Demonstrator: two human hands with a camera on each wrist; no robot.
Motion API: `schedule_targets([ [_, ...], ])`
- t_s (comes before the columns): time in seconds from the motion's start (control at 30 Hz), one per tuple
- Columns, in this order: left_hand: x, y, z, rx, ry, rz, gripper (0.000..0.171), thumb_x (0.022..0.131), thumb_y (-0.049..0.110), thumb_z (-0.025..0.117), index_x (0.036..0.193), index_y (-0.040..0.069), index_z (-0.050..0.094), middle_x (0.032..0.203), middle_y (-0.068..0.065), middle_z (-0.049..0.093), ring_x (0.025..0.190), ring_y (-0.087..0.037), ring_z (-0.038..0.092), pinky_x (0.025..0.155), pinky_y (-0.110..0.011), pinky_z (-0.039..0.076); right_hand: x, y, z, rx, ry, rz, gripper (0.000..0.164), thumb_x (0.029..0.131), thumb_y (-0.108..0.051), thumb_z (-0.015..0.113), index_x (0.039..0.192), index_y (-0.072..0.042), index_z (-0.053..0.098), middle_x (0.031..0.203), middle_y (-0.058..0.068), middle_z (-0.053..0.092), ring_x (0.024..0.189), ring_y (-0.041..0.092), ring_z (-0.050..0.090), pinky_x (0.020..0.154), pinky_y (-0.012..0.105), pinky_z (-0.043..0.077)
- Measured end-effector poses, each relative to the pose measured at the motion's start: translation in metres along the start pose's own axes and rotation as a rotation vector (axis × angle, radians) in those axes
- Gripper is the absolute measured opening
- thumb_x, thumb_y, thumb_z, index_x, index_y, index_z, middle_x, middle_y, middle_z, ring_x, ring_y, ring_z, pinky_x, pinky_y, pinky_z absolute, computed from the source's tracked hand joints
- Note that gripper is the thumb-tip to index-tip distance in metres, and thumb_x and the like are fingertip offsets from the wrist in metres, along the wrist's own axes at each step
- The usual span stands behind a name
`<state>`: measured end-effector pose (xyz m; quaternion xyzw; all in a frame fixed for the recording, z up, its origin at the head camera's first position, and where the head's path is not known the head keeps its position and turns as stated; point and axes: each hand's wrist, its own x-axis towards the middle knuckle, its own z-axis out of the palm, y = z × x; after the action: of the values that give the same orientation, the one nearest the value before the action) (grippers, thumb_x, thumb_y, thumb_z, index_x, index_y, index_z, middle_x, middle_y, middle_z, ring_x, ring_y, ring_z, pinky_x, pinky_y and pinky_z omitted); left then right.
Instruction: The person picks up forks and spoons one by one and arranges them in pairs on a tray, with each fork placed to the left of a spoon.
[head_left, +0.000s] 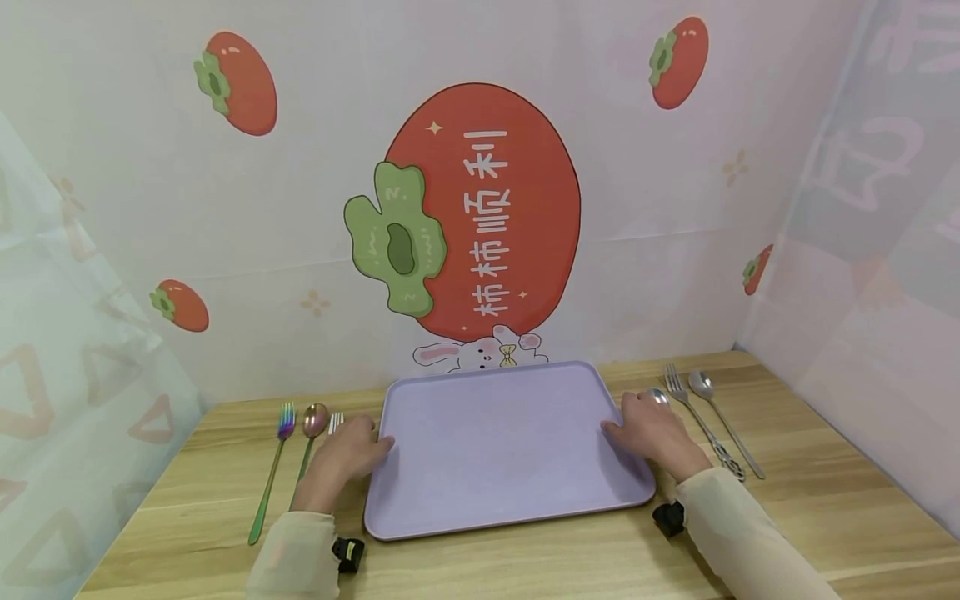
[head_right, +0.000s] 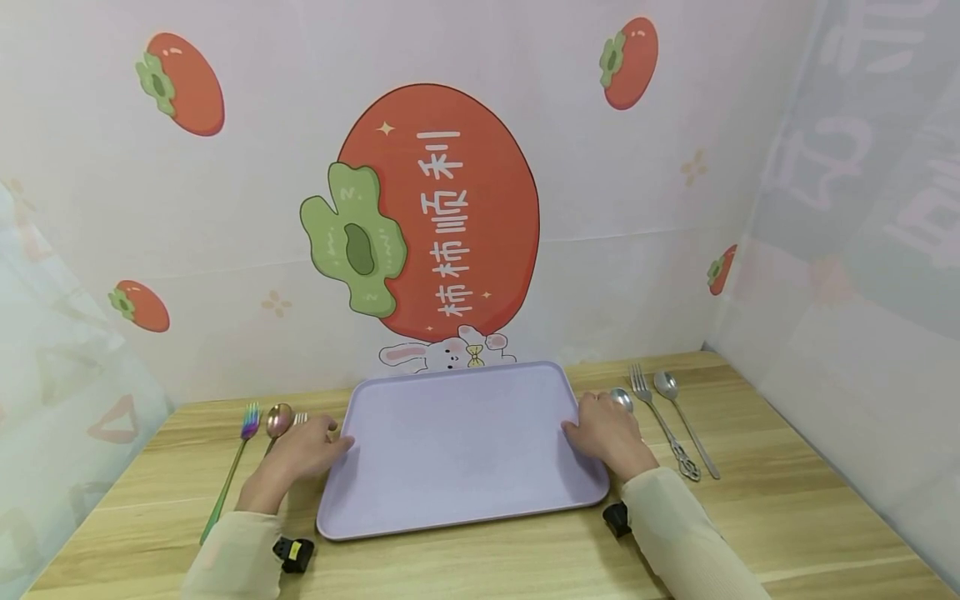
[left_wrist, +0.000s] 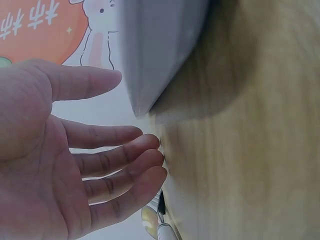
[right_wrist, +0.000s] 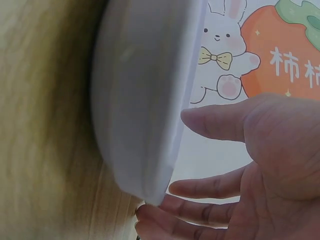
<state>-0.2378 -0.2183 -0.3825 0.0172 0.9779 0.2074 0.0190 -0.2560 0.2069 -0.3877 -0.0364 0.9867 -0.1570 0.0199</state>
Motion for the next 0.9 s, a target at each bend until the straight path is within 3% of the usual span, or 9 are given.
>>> schedule_targets([
  [0.17, -0.0008, 0.0, -0.0004, -0.017, 0.0, -0.006, 0.032, 0.094, 0.024, 0.065, 0.097, -0.008, 0.063, 0.082, -0.011, 0.061, 0.074, -0.025, 0.057, 0.065, -0.042, 0.049, 0.0, 0.0002, 0.0004, 0.003, 0.001, -0.001, 0.04, 0.094, -0.03, 0.067, 0.098, 0.008, 0.06, 0.091, 0.019, 0.056, 0.075, 0.029, 0.052, 0.06, 0.04, 0.046],
  [0.33, -0.0023, 0.0004, -0.0004, -0.032, -0.006, -0.008, 0.026, 0.094, 0.023, 0.065, 0.085, -0.002, 0.061, 0.075, -0.008, 0.057, 0.069, -0.024, 0.055, 0.06, -0.037, 0.045, -0.0013, -0.0004, -0.0002, 0.001, -0.005, 0.003, 0.037, 0.094, -0.03, 0.068, 0.093, 0.006, 0.06, 0.092, 0.02, 0.056, 0.076, 0.03, 0.051, 0.06, 0.04, 0.045],
  [0.67, -0.0038, 0.0014, 0.0006, -0.038, -0.031, -0.024, 0.027, 0.094, 0.023, 0.064, 0.081, 0.001, 0.063, 0.072, -0.007, 0.058, 0.066, -0.022, 0.055, 0.057, -0.034, 0.043, -0.0026, 0.0, 0.0004, -0.015, -0.006, -0.005, 0.033, 0.094, -0.029, 0.068, 0.079, -0.001, 0.058, 0.098, 0.025, 0.055, 0.078, 0.032, 0.05, 0.059, 0.041, 0.044],
  [0.9, -0.0036, 0.0013, 0.0022, -0.052, -0.032, -0.023, 0.028, 0.094, 0.023, 0.064, 0.074, 0.004, 0.061, 0.068, -0.006, 0.056, 0.062, -0.02, 0.053, 0.053, -0.031, 0.04, -0.0024, 0.0002, 0.0016, -0.02, -0.013, 0.001, 0.034, 0.093, -0.03, 0.068, 0.085, 0.002, 0.061, 0.098, 0.024, 0.055, 0.079, 0.032, 0.05, 0.06, 0.042, 0.045],
])
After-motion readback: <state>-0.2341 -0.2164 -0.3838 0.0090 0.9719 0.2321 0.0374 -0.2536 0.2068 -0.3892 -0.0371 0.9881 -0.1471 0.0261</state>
